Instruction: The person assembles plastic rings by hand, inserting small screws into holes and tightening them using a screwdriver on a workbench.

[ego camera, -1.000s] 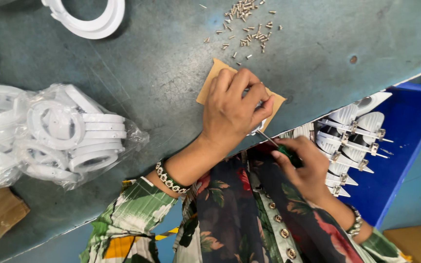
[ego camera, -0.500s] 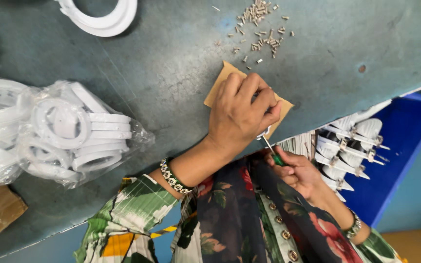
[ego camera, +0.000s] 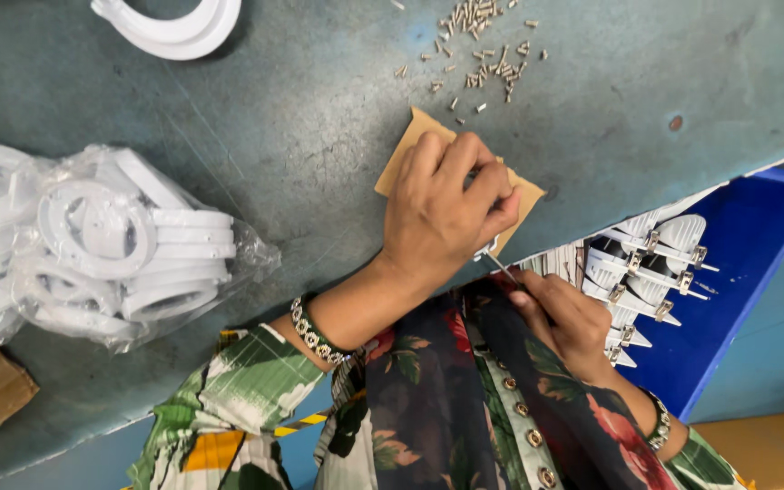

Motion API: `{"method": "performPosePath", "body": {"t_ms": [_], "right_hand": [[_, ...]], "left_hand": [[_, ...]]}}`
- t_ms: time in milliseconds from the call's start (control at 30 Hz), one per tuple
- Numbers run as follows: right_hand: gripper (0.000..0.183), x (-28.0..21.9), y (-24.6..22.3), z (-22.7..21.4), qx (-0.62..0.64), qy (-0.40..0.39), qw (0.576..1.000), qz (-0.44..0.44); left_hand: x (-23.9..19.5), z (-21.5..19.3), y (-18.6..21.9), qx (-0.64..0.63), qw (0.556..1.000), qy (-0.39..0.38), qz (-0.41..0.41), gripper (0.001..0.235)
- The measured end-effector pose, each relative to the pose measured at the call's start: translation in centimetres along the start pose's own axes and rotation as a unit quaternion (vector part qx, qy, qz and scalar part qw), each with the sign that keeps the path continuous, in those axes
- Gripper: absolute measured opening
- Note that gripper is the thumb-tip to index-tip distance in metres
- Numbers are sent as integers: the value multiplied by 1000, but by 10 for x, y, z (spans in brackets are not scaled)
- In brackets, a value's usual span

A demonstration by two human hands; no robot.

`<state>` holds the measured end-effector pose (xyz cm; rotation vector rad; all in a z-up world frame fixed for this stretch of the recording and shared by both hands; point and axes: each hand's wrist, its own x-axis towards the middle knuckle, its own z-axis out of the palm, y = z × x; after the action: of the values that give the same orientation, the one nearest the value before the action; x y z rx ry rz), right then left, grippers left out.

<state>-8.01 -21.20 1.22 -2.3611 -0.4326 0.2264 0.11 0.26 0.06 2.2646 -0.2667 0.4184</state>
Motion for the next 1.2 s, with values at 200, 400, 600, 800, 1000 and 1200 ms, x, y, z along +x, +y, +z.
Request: {"method": "performPosePath", "body": {"t_ms": [200, 400, 600, 800, 1000, 1200], "right_hand": [[34, -1, 33, 0, 417, -148, 823, 356], [34, -1, 69, 13, 724, -210, 443, 485], [39, -5, 58, 4, 532, -207, 742, 351], [24, -16, 58, -19, 473, -104, 850, 209], [13, -8, 51, -10, 586, 34, 795, 154], [15, 40, 33, -8, 491, 98, 857, 125]], "left_hand": [[2, -1, -1, 3, 1000, 7, 1, 23], [3, -1, -2, -7, 1000, 13, 6, 22], [1, -1, -6, -20, 1000, 6, -1, 22], [-5, -40, -16, -69, 995, -24, 66, 32], [-31, -62, 7, 96, 984, -122, 92, 46], [-21, -62, 1, -13, 996, -62, 61, 34]]}}
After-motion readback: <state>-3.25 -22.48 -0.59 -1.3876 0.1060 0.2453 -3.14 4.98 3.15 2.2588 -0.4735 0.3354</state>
